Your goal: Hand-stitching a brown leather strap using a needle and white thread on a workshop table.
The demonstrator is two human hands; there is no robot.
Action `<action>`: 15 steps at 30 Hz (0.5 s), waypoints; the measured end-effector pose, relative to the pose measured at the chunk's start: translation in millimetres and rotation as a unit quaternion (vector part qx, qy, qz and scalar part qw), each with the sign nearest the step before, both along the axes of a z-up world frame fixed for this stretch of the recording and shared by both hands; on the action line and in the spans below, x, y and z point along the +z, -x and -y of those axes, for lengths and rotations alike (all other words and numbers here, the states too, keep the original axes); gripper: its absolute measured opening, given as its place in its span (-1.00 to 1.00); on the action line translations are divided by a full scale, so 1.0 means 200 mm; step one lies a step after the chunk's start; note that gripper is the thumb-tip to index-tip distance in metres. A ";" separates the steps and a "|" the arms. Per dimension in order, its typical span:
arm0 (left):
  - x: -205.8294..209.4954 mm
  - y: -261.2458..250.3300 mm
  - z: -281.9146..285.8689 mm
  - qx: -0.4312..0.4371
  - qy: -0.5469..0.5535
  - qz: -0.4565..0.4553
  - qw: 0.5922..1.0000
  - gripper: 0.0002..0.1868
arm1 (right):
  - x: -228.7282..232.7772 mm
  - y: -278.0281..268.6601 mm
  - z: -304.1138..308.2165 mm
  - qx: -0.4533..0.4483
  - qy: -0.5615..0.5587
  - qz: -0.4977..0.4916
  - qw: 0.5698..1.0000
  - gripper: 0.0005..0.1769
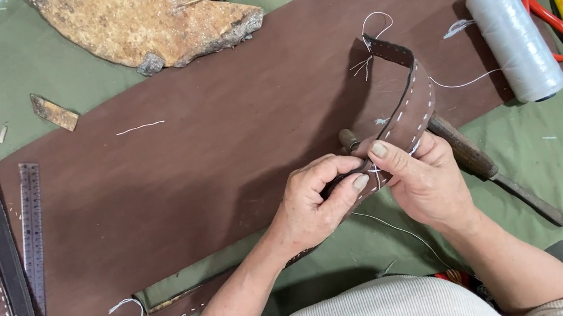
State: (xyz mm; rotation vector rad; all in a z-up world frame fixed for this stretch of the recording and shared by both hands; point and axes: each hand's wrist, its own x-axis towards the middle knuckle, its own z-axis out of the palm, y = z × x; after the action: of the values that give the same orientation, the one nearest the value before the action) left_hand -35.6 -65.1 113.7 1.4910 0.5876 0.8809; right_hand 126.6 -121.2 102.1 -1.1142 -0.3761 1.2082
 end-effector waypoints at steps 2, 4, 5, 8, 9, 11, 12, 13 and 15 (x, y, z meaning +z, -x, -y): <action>-0.04 0.00 0.00 -0.004 -0.005 0.013 1.000 -0.88 | 0.00 0.01 0.00 -0.006 -0.010 0.011 1.000 -0.86; -0.06 0.00 -0.01 -0.008 -0.011 0.026 1.000 -0.86 | 0.02 0.03 0.00 -0.012 -0.022 0.022 0.999 -0.85; -0.07 0.00 -0.01 -0.008 -0.017 0.032 0.999 -0.86 | 0.04 0.03 0.00 -0.018 -0.029 0.020 0.999 -0.86; -0.10 0.00 -0.01 -0.012 -0.024 0.039 0.999 -0.85 | 0.04 0.04 0.00 -0.026 -0.045 0.022 0.998 -0.85; -0.11 0.00 -0.01 -0.017 -0.026 0.040 0.999 -0.84 | 0.03 0.04 0.00 -0.028 -0.054 0.025 0.998 -0.85; -0.13 -0.01 -0.01 -0.016 -0.033 0.044 0.998 -0.84 | 0.01 0.05 0.01 -0.036 -0.061 0.036 0.997 -0.84; -0.14 -0.01 -0.01 -0.016 -0.039 0.048 0.998 -0.84 | 0.00 0.06 0.02 -0.045 -0.068 0.046 0.996 -0.84; -0.14 -0.01 -0.02 -0.015 -0.039 0.048 0.998 -0.84 | 0.01 0.06 0.01 -0.044 -0.068 0.046 0.996 -0.84; -0.14 -0.03 -0.03 0.000 -0.067 0.037 0.997 -0.81 | 0.01 0.06 0.00 -0.069 -0.091 0.038 0.993 -0.81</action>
State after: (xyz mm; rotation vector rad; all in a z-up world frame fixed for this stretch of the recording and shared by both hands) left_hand -29.4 -59.1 85.6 1.5709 0.4824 0.9874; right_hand 113.8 -120.8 104.9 -1.0139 -0.4505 0.9917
